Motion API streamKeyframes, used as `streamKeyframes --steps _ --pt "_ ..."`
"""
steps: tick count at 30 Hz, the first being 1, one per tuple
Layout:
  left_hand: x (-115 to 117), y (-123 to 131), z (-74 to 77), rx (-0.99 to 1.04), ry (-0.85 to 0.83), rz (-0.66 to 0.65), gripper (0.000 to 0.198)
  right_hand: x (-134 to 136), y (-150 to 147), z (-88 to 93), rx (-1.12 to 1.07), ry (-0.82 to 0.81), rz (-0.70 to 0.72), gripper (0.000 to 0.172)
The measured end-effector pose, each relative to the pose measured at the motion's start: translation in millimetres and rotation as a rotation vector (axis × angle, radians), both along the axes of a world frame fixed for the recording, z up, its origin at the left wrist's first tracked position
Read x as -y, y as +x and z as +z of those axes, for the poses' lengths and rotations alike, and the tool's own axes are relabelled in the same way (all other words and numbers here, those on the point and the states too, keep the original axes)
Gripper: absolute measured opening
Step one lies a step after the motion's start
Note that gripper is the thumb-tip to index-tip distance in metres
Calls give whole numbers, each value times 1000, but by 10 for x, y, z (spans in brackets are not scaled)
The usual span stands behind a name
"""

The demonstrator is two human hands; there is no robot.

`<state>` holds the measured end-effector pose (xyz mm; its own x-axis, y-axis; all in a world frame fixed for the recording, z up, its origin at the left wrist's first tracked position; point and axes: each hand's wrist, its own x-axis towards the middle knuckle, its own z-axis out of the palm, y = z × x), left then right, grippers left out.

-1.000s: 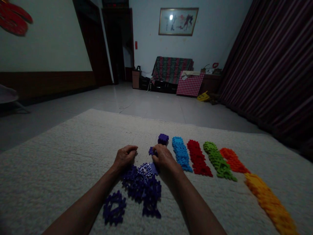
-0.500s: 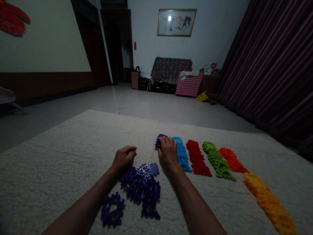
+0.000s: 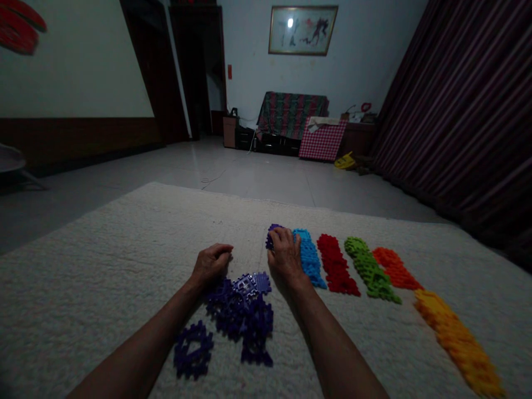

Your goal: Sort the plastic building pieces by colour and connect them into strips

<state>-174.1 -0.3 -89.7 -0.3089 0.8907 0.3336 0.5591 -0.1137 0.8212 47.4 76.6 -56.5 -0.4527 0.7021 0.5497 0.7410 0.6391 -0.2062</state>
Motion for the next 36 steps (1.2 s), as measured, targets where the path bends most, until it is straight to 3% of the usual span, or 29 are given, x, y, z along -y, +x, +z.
streamKeyframes --steps 3,6,8,11,17,22,25,31,36 --pt "4 6 8 10 -2 2 27 31 17 51 -58 -125 149 38" --pt "9 9 13 13 -14 4 27 96 100 162 -20 -440 353 35" --pt "8 10 5 24 -20 5 27 161 174 257 91 -613 464 41" --pt "0 11 -14 36 -13 6 27 275 252 362 215 -673 537 53" --pt "12 24 10 25 -20 19 26 438 233 328 249 -621 541 47" --pt "32 32 58 6 -35 27 26 368 253 226 215 -572 484 46" --pt "36 31 66 15 -35 19 27 251 259 163 130 -448 389 47" --pt "29 31 47 18 -23 7 28 113 155 91 24 -89 60 42" --pt "5 11 -6 6 -17 0 27 81 107 29 63 -14 -22 41"
